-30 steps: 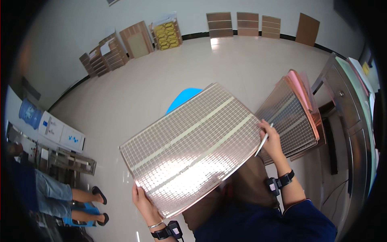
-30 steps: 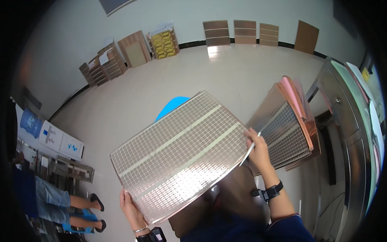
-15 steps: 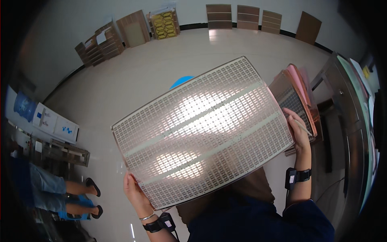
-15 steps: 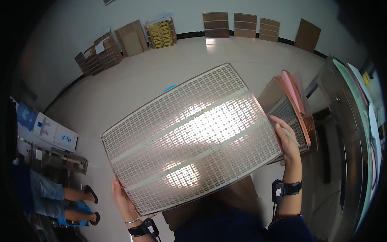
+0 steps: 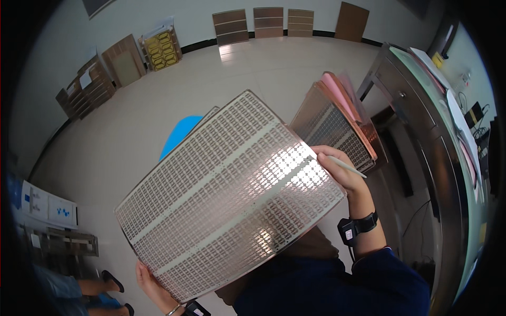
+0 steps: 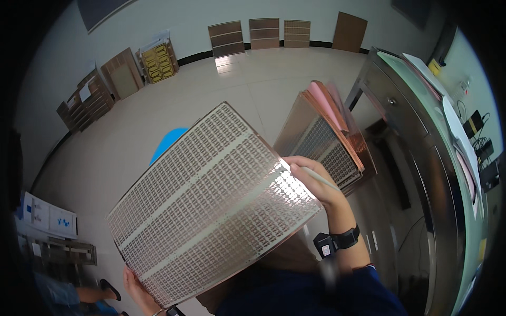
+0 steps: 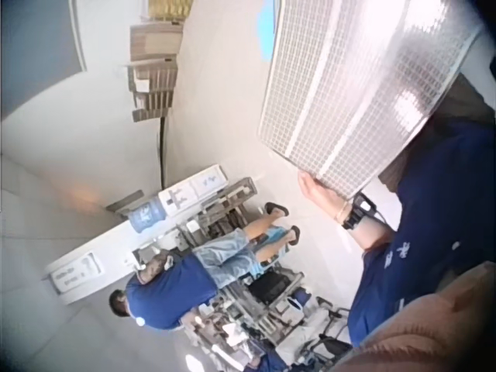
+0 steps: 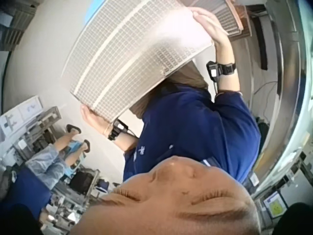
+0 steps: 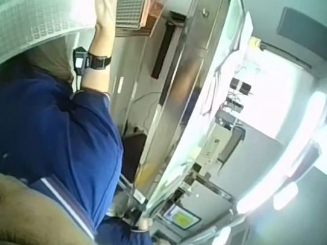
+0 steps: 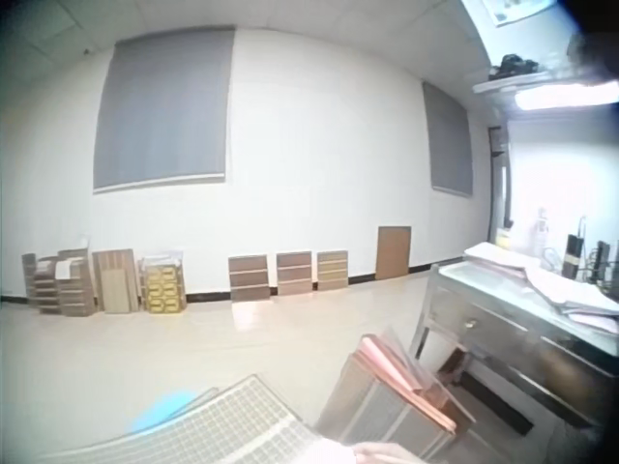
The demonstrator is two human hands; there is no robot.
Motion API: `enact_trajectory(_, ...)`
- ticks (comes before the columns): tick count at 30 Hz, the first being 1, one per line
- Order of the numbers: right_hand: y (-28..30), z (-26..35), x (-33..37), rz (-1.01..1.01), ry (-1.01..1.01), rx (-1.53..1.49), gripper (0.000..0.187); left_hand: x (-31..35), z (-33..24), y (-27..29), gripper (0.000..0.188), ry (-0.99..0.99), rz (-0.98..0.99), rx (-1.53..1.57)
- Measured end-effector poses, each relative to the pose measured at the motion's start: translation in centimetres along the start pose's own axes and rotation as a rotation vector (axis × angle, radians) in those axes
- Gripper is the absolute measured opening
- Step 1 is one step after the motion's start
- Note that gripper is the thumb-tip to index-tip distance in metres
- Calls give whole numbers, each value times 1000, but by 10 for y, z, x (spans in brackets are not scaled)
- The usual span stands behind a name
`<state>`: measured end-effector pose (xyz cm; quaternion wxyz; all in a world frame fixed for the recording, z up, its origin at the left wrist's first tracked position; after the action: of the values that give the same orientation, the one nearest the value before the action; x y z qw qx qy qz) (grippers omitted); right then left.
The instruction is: The recorder is inspecting several metallic grid sheets while seated at a desk.
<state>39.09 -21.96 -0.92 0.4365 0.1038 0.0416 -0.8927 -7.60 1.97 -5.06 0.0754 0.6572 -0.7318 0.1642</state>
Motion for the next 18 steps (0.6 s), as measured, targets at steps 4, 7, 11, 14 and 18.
enact_trajectory(4,-1,-3,-1,19,-10,-3,40,-6,8,20,36,-14,-50,-18)
enact_trajectory(7,1,-1,-1,54,-18,14,35,2,-4,15,39,-78,-59,100)
enact_trajectory(11,19,7,-8,131,129,168,29,11,-50,27,42,-190,-105,149)
enact_trajectory(14,15,30,-23,14,282,102,17,6,-57,56,33,-433,-197,69)
enact_trajectory(18,29,10,-51,-356,264,-117,17,-13,-56,17,33,-457,407,103)
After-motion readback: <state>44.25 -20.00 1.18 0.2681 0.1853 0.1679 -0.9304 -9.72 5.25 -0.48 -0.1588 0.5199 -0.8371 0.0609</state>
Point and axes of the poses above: each hand's wrist, its own x-axis away from the middle knuckle, its own y-axis out of the back of the hand, z = x × y, the point moved 3 cm from there along -x, towards the middle knuckle, and after that the axes turned 14 degrees about y, right-handed, at the moved point
